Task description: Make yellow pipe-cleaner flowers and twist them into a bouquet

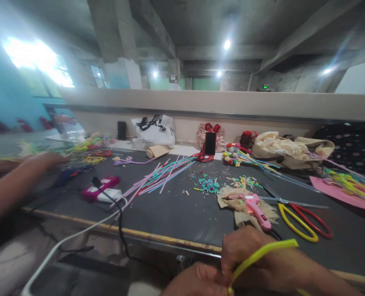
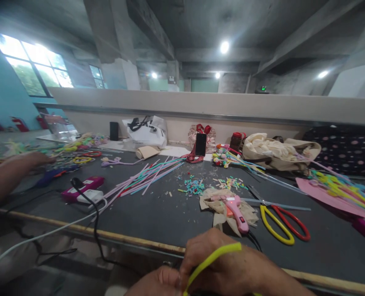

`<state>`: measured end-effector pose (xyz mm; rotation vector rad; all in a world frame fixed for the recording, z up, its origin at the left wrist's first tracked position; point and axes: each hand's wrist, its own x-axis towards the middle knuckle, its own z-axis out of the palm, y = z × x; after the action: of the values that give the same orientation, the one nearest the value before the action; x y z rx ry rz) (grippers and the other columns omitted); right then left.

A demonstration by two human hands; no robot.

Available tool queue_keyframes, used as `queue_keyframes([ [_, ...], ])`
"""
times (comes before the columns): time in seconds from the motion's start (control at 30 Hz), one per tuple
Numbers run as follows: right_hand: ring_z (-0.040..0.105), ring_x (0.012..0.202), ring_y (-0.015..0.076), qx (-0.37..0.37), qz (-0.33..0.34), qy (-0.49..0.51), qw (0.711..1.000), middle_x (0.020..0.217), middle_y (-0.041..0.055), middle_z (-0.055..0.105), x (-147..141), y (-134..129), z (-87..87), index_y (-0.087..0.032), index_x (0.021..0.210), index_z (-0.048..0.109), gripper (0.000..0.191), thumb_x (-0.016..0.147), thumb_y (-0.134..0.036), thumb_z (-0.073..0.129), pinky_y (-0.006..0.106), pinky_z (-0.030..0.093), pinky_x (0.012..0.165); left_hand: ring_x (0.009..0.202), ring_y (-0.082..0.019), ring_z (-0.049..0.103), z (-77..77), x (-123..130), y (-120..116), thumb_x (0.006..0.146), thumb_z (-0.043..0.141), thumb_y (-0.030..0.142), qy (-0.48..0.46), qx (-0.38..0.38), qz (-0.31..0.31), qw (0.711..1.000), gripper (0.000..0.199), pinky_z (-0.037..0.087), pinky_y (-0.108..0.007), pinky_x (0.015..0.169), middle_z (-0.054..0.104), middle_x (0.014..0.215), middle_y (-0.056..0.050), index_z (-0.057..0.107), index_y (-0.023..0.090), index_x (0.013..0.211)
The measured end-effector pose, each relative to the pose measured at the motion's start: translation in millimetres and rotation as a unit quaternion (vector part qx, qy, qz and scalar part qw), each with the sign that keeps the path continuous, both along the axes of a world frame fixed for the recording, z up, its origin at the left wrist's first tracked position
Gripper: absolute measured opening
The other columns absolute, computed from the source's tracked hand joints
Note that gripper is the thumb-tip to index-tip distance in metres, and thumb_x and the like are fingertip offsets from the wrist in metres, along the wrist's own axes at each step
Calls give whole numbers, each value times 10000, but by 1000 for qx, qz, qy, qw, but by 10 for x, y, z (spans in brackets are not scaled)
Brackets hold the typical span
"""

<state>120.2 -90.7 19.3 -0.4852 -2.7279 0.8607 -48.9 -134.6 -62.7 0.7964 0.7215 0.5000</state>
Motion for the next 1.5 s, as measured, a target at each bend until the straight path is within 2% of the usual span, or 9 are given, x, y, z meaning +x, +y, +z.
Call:
queue_keyframes([
  [0.37, 543, 613, 106, -158, -15, 25, 987, 672, 9, 590, -30, 170, -93, -128, 798, 678, 221, 749, -332, 608, 182, 411, 561, 455, -85, 470, 187, -65, 16, 544, 647, 297, -61, -36, 71, 995, 242, 265, -207, 487, 600, 519, -17, 659, 72, 633],
  [0.67, 563, 648, 125, -97, 23, 22, 995, 702, 42, 626, -50, 160, -180, -117, 811, 670, 171, 768, -255, 578, 200, 431, 601, 293, -56, 373, 96, -4, 51, 365, 656, 330, 24, -41, 48, 998, 237, 176, -200, 367, 521, 345, 38, 595, 117, 448],
  [0.83, 563, 654, 126, -162, -11, 35, 986, 705, 29, 615, -22, 169, -248, -128, 814, 678, 180, 769, -271, 580, 202, 434, 594, 287, -55, 363, 74, 42, 31, 391, 622, 358, 48, -40, 63, 996, 231, 170, -207, 360, 505, 321, 42, 579, 137, 443],
  [0.97, 542, 630, 115, -197, -16, 48, 979, 669, 9, 580, -12, 182, -220, -124, 781, 685, 213, 752, -318, 601, 195, 422, 572, 375, -63, 463, 123, 9, 12, 430, 666, 417, 9, -64, 50, 997, 360, 238, -194, 394, 597, 443, 10, 645, 94, 587],
  [1.2, 564, 651, 116, -123, -4, 30, 992, 709, 17, 615, -81, 193, -73, -142, 822, 663, 197, 771, -313, 580, 196, 429, 595, 348, -64, 445, 90, -68, 20, 365, 746, 423, 11, -56, 69, 996, 394, 230, -187, 386, 598, 417, 15, 631, 101, 559],
  [1.3, 580, 779, 163, -60, -92, 49, 993, 834, 28, 641, 34, 191, 106, -195, 890, 637, 212, 722, -324, 629, 247, 443, 696, 370, -65, 452, 83, -93, 5, 351, 768, 422, -8, -54, 107, 993, 396, 256, -182, 418, 614, 436, 2, 598, 116, 537],
  [1.37, 549, 909, 203, -2, -219, 101, 970, 960, 38, 625, 139, 136, 187, -234, 934, 607, 222, 725, -307, 621, 291, 418, 786, 395, -74, 472, 120, -117, -24, 409, 758, 413, -36, -43, 150, 987, 376, 277, -186, 445, 637, 474, -15, 585, 125, 578],
  [1.47, 508, 971, 234, 103, -452, 242, 852, 1027, 44, 584, 214, -44, 84, -254, 927, 562, 183, 760, -327, 556, 322, 372, 848, 419, -96, 489, 205, -131, -62, 491, 727, 421, -50, 9, 222, 974, 348, 279, -198, 450, 651, 504, -34, 556, 141, 608],
  [1.5, 493, 993, 247, 106, -489, 260, 826, 1047, 47, 573, 201, -111, -15, -253, 936, 549, 205, 747, -333, 560, 334, 349, 872, 414, -94, 477, 233, -125, -66, 498, 724, 429, -39, 34, 247, 968, 351, 273, -200, 447, 648, 502, -34, 549, 144, 602],
])
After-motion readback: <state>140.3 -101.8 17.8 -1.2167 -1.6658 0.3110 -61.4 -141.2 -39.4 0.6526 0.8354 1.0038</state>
